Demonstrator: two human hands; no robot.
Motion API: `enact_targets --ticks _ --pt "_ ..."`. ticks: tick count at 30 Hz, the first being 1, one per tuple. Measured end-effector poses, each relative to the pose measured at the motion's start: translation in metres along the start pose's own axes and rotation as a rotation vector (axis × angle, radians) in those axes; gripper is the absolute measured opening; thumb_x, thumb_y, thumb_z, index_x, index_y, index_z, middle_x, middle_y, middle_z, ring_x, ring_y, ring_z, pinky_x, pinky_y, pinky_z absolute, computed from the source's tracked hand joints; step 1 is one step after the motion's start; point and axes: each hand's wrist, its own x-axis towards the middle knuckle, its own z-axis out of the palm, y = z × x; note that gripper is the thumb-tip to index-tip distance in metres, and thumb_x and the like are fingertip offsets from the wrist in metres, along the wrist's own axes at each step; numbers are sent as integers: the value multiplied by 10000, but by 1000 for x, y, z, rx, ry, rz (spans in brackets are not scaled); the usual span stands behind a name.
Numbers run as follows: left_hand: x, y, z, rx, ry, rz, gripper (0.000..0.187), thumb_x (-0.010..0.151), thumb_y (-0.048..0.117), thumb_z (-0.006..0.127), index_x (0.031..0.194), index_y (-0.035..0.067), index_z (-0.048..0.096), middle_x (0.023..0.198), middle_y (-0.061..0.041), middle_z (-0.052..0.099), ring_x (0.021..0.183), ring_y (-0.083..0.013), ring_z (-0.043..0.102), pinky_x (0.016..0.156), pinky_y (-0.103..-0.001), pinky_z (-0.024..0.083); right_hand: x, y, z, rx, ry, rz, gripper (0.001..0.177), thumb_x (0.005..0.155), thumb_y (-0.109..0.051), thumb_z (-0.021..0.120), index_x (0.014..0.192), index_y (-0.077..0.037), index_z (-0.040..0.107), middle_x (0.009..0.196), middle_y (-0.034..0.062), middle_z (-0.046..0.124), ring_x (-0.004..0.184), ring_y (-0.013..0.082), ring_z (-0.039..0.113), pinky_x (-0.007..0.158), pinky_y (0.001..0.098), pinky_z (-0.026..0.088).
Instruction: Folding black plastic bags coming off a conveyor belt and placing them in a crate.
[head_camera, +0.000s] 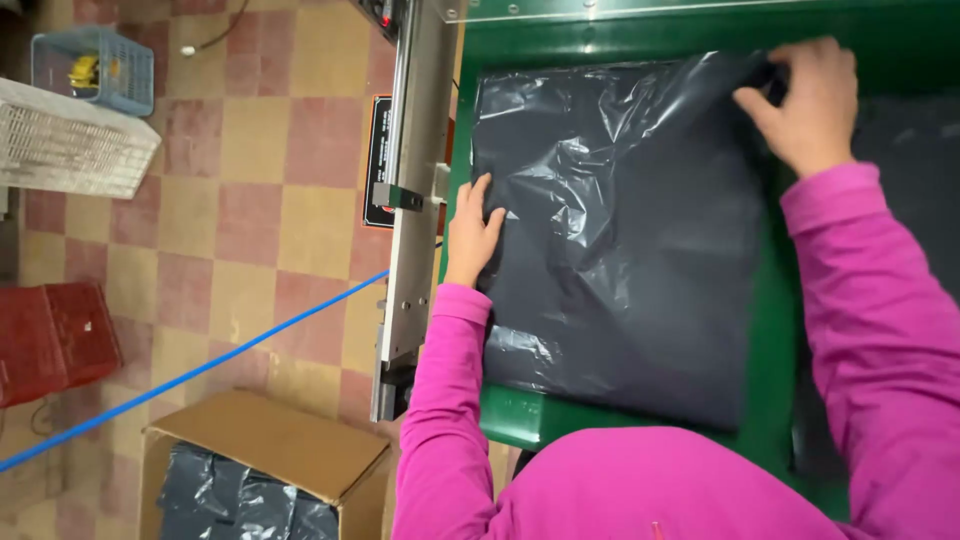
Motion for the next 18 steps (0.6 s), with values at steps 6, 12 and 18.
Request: enact_targets --ticks 6,12,18 --pt "1 11 -13 120 -22 -2 609 881 172 747 1440 110 513 1356 -183 533 1114 -407 630 903 -442 542 39 31 42 -368 -248 -217 646 815 -416 891 1300 -65 647 1310 166 580 1268 398 509 998 515 484" --pt "-2 108 -19 421 26 183 461 798 236 780 1211 104 625 1259 -91 625 1054 -335 610 765 -442 525 83 27 73 -435 -569 -42 628 708 -287 871 1242 -28 665 1138 248 686 1133 454 610 1004 555 463" --pt "13 27 118 -587 -356 284 464 974 339 685 1294 34 542 1232 -119 583 1177 -318 607 930 -400 485 46 -21 48 -455 -396 -111 396 708 -203 773 1081 -80 725 1027 187 723 1014 434 661 886 531 478"
